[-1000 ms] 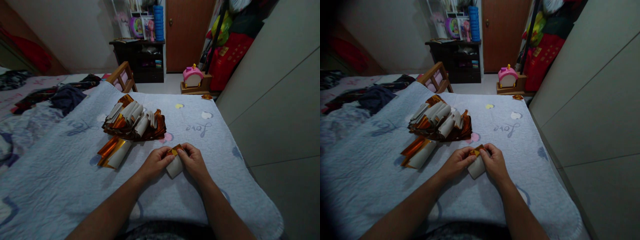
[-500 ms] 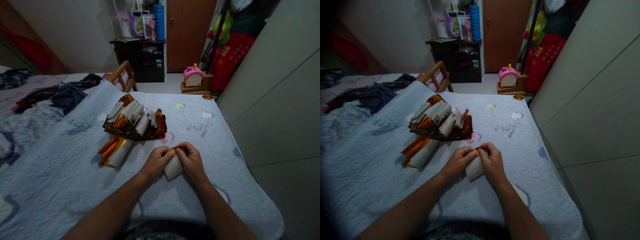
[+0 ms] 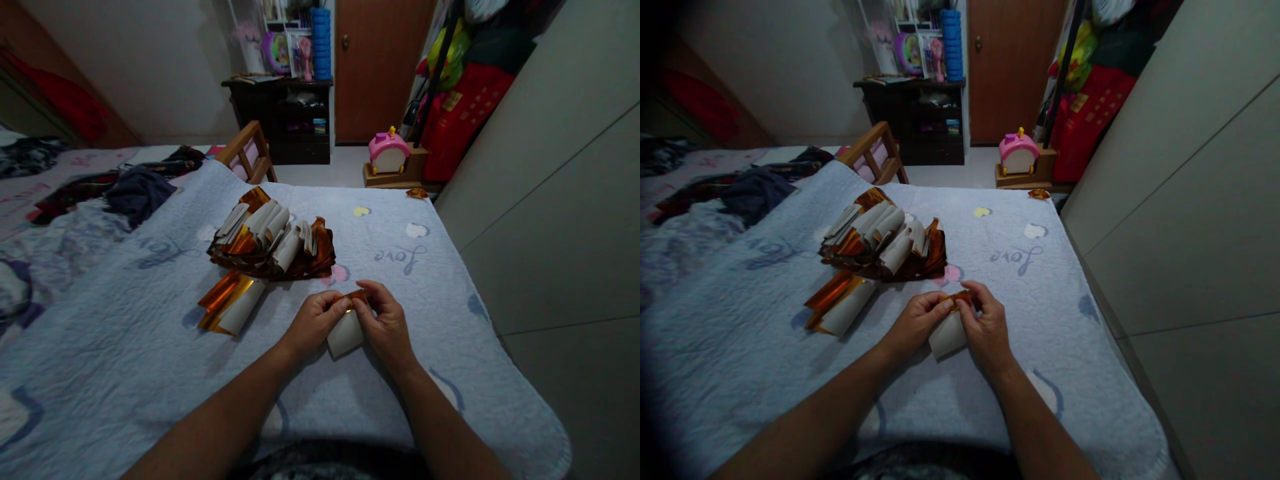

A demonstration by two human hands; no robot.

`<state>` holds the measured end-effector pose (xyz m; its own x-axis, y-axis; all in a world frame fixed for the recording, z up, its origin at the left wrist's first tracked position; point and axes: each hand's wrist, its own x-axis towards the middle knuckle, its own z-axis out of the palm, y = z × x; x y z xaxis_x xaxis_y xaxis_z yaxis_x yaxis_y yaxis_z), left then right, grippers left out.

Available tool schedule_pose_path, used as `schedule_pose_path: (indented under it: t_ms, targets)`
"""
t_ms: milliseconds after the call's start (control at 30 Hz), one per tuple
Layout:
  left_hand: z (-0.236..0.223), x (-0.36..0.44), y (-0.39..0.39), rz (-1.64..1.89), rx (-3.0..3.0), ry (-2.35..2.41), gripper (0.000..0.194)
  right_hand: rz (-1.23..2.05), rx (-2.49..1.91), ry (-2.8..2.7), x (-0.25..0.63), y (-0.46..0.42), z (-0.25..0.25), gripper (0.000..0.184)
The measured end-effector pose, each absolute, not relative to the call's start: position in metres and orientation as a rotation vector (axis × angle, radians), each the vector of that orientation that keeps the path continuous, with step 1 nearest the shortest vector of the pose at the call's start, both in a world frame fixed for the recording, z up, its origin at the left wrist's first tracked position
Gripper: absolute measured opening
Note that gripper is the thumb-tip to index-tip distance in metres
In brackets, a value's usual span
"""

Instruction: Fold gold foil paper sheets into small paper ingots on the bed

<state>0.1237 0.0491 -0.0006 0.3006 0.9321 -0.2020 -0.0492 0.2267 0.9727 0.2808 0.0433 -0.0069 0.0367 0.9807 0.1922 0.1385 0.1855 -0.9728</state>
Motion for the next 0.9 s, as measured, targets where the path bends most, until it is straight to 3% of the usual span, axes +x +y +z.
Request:
schedule_pose_path:
  t_ms: [67, 233, 500, 900]
  targets:
    - [-0.0003, 0.1230, 0.0488, 0.889, 1.173, 1.041, 0.042, 1.097, -1.203, -1.204, 0.2807, 0.0433, -0.0081, 0.033]
    - [0.0016, 0.1219, 0.0490, 0.918, 1.226, 1.088, 0.040, 1.287, -1.171, -1.128, 0.2845, 0.0443, -0.0091, 0.019]
    - [0.0022, 0.1207, 0.0499, 0.897, 1.156, 1.075, 0.039, 1.054, -1.105, -1.340, 0.2849, 0.0454, -0.0066, 0.006]
    - [0.0031, 0.1221, 0.0507, 0.901, 1.007, 1.013, 0.043, 0.731, -0.991, -1.623, 0.2867, 0.0416, -0.0059, 0.026]
